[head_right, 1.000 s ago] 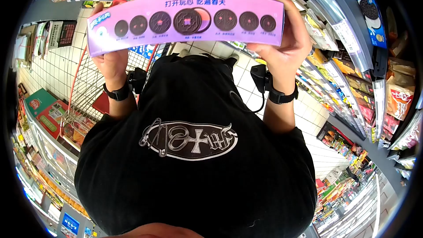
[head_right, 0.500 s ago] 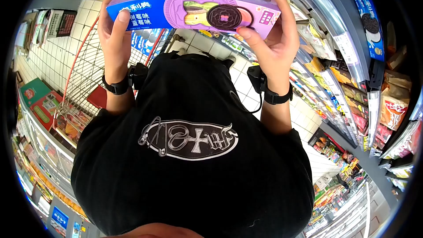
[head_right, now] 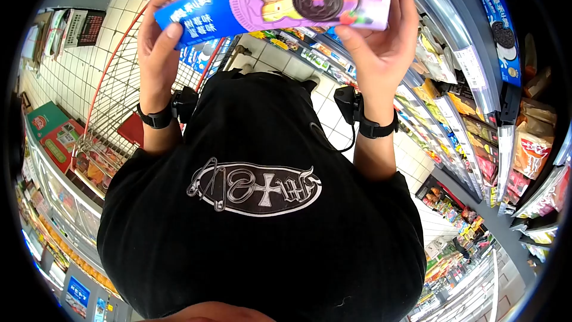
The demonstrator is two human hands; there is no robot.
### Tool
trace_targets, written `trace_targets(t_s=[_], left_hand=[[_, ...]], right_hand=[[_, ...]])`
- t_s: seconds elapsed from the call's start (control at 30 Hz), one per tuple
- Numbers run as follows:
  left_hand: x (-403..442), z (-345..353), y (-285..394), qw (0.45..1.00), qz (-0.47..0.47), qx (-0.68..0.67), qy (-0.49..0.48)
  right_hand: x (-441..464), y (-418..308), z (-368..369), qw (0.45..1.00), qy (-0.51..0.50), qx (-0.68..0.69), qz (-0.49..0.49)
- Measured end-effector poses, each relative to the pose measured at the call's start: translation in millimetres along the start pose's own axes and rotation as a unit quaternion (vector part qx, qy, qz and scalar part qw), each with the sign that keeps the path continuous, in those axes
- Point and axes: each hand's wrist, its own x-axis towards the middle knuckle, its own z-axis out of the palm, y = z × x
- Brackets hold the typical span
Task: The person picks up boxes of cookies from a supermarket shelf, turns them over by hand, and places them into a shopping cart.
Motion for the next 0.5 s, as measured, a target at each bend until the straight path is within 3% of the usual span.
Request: trace_targets(t_s=[0.03, 0.2, 0.27, 0.37, 0.5], left_hand=[[-0.8, -1.1, -0.9, 0.999, 0.001, 0.007, -0.043], [1.3, 1.2, -4.1, 0.999, -0.002, -0.033, -0.019], [1.4, -0.6, -4.6, 0.999, -0.005, -0.038, -0.005], [2.7, -2.2, -5.5, 0.994, -0.047, -0.099, 0.02], [7.7, 5.9, -6.4, 0.997, -0.023, -0.057, 0.055]], right_hand=[[3.8, 2.6, -1.6, 0.999, 0.008, -0.024, -0.024], [5.8, -1.1, -4.9, 0.999, 0.004, -0.034, -0.009], [7.7, -6.4, -1.4, 0.997, -0.062, -0.007, -0.049], [2.9, -7.5, -3.0, 0.998, -0.068, 0.0, -0.02], [-0.3, -10.4, -4.0, 0.998, -0.06, -0.003, 0.012]])
